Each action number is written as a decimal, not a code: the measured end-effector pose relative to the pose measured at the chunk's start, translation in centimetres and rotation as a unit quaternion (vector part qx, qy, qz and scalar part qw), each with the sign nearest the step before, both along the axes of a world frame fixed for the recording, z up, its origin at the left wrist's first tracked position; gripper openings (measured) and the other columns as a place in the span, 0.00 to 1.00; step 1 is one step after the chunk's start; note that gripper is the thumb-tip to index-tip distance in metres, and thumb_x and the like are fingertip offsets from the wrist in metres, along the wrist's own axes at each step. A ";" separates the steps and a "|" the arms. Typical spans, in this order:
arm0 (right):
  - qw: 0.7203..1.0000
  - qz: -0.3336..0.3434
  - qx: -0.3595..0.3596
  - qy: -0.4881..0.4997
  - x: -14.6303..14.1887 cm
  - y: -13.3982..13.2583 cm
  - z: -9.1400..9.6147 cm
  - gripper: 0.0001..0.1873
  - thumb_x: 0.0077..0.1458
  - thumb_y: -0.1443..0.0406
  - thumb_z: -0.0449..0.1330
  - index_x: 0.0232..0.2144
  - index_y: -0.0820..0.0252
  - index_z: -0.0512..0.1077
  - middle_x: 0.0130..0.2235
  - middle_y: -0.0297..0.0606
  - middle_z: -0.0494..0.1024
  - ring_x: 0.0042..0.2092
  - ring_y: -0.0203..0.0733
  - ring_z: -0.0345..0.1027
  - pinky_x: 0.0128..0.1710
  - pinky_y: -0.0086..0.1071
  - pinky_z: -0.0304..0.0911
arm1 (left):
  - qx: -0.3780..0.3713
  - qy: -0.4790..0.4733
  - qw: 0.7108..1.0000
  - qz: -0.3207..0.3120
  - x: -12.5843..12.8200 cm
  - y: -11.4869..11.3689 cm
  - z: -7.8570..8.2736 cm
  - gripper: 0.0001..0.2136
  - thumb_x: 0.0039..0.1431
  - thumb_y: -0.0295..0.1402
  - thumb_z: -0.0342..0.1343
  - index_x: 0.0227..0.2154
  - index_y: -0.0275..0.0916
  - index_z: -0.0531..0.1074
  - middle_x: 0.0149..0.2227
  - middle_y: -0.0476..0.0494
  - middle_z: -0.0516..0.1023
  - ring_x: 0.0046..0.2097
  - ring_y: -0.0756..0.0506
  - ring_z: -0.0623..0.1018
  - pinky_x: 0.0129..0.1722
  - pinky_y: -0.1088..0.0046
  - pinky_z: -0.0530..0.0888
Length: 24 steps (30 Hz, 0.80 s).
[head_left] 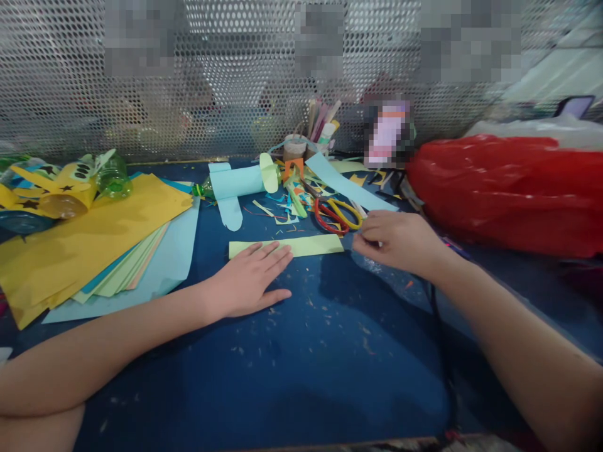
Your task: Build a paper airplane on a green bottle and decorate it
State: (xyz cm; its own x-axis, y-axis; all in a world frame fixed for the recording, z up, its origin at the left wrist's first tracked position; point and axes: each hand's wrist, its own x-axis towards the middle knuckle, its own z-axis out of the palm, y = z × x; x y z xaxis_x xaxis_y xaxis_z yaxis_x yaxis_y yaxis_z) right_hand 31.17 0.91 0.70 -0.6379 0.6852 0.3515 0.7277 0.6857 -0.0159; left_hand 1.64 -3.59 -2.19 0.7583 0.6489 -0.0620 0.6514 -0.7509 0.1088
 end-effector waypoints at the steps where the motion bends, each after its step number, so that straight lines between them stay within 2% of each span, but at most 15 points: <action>1: 1.000 0.007 0.004 0.030 -0.4 -0.1 0.0 0.21 0.59 0.62 0.52 0.14 0.55 0.68 0.20 0.37 0.70 0.28 0.41 0.65 0.29 0.36 0.60 | 0.003 0.001 1.000 -0.001 0.0 0.0 0.0 0.33 0.67 0.53 0.31 0.67 0.36 0.49 0.69 0.42 0.48 0.69 0.41 0.50 0.67 0.61 0.46; 4: 0.992 0.079 -0.025 0.094 -2.1 -0.6 -0.6 0.14 0.60 0.63 0.53 0.30 0.56 0.78 0.30 0.40 0.77 0.34 0.41 0.68 0.37 0.37 0.65 | 0.014 0.007 1.000 -0.002 0.1 0.0 0.1 0.33 0.67 0.53 0.31 0.66 0.34 0.51 0.69 0.41 0.50 0.69 0.41 0.51 0.66 0.60 0.48; 6: 0.988 0.124 -0.048 0.080 -3.1 -0.8 -1.5 0.13 0.61 0.64 0.54 0.38 0.56 0.79 0.35 0.41 0.77 0.37 0.41 0.70 0.39 0.37 0.66 | 0.017 0.013 1.000 -0.001 0.2 0.0 0.1 0.33 0.67 0.52 0.31 0.66 0.33 0.51 0.69 0.40 0.50 0.69 0.40 0.51 0.66 0.60 0.48; 8: 0.986 0.141 -0.059 0.059 -3.5 -0.9 -2.3 0.14 0.61 0.64 0.53 0.42 0.55 0.79 0.36 0.41 0.77 0.37 0.41 0.70 0.39 0.37 0.67 | 0.015 0.020 1.000 -0.001 0.2 0.0 0.2 0.33 0.67 0.52 0.31 0.66 0.34 0.51 0.69 0.41 0.49 0.69 0.41 0.51 0.66 0.60 0.49; 11: 0.986 0.143 -0.065 0.049 -3.4 -0.7 -2.9 0.15 0.62 0.64 0.53 0.44 0.54 0.78 0.37 0.41 0.77 0.37 0.41 0.70 0.38 0.36 0.67 | 0.002 0.023 1.000 -0.001 0.2 0.1 0.8 0.32 0.67 0.52 0.33 0.65 0.35 0.53 0.69 0.41 0.50 0.69 0.41 0.51 0.67 0.61 0.48; 14: 0.986 0.144 -0.068 0.050 -3.1 -0.5 -2.9 0.15 0.62 0.64 0.53 0.44 0.55 0.78 0.37 0.42 0.76 0.37 0.40 0.70 0.38 0.35 0.67 | -0.011 0.017 1.000 0.010 0.0 0.2 2.0 0.29 0.68 0.50 0.35 0.62 0.36 0.60 0.68 0.41 0.53 0.69 0.39 0.50 0.67 0.56 0.48; 16: 0.986 0.144 -0.071 0.050 -3.1 -0.5 -2.8 0.15 0.62 0.64 0.53 0.44 0.56 0.78 0.38 0.42 0.77 0.37 0.41 0.70 0.38 0.35 0.67 | -0.025 0.024 0.999 0.027 -0.3 0.3 3.0 0.27 0.67 0.48 0.39 0.59 0.36 0.65 0.68 0.40 0.53 0.69 0.36 0.49 0.66 0.52 0.49; 20: 0.986 0.140 -0.076 0.048 -3.2 -0.6 -2.7 0.15 0.62 0.64 0.53 0.45 0.57 0.79 0.38 0.43 0.77 0.37 0.41 0.71 0.37 0.35 0.67 | -0.078 0.078 0.992 0.065 -1.3 0.6 4.7 0.23 0.66 0.44 0.44 0.57 0.38 0.68 0.69 0.41 0.50 0.69 0.31 0.47 0.63 0.44 0.54; 24: 0.986 0.141 -0.077 0.051 -3.2 -0.6 -2.8 0.15 0.62 0.64 0.53 0.45 0.56 0.79 0.38 0.43 0.77 0.38 0.41 0.71 0.38 0.35 0.67 | -0.089 0.096 0.986 0.108 -2.4 0.4 5.8 0.19 0.63 0.41 0.49 0.53 0.43 0.72 0.68 0.44 0.53 0.68 0.31 0.51 0.63 0.45 0.54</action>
State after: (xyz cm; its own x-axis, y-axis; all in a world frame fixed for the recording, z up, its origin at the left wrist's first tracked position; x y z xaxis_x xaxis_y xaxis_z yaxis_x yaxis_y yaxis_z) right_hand 27.97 0.31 -2.07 -0.7773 0.5360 0.3294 0.4978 0.8442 -0.1988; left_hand -0.78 -3.15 3.57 0.5674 0.7593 -0.3187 0.8149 -0.5733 0.0851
